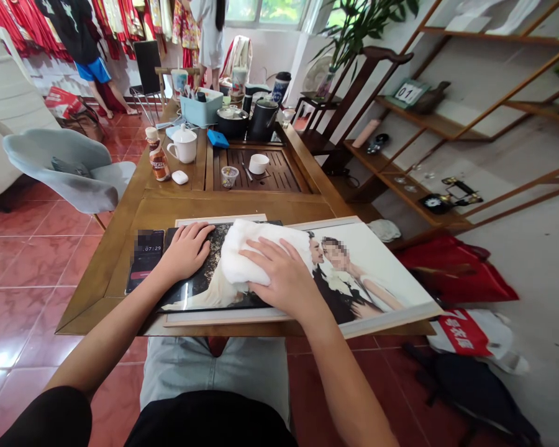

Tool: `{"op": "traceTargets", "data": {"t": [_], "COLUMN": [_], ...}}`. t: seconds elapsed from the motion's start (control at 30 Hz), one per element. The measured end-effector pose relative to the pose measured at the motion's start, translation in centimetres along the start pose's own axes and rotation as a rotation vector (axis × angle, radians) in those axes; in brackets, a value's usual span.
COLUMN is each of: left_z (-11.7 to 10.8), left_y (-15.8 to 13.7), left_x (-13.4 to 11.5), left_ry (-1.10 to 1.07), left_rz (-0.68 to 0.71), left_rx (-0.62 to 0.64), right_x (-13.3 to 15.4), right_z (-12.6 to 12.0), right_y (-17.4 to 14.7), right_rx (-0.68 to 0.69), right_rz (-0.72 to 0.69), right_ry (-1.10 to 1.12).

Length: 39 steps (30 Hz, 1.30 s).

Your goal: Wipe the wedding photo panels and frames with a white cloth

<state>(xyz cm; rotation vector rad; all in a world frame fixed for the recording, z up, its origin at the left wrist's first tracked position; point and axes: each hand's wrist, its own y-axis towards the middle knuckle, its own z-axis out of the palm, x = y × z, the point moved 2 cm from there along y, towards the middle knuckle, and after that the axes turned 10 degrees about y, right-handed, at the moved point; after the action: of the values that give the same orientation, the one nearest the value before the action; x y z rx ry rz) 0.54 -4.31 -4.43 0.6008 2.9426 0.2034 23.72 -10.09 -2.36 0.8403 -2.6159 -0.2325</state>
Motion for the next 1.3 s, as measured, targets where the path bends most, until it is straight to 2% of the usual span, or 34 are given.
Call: {"op": "traceTargets", "data": {"t": [0.3,0.57,0.83,1.13,1.3], "left_z": [0.1,-0.2,-0.1,-0.3,0.0], "left_y": [-0.1,0.0,0.0,-0.1,0.0], "left_x": [0.2,0.0,0.1,-0.1,0.0], "left_ry": [-0.010,-0.010,-0.010,-0.015,-0.016], "left_rz": [0.002,-0.003,0.003,0.000,0.002], "left_rx": [-0.022,-0.005,0.000,0.003,-0.009], "right_x": [1.6,-0.7,2.2,-1.8,0.3], "right_z": [0.8,-0.1,1.0,0.0,0.9], "right_y": [0.8,0.2,1.2,0.8,2.3], "right_rx": [0.041,-0.045,0.048,-0.086,0.007], "right_rz": [-0.021,0.098,-0.018,0.160,0.109], "right_ry": [0.030,-0.018,0.055,-0.039,-0.027]}}
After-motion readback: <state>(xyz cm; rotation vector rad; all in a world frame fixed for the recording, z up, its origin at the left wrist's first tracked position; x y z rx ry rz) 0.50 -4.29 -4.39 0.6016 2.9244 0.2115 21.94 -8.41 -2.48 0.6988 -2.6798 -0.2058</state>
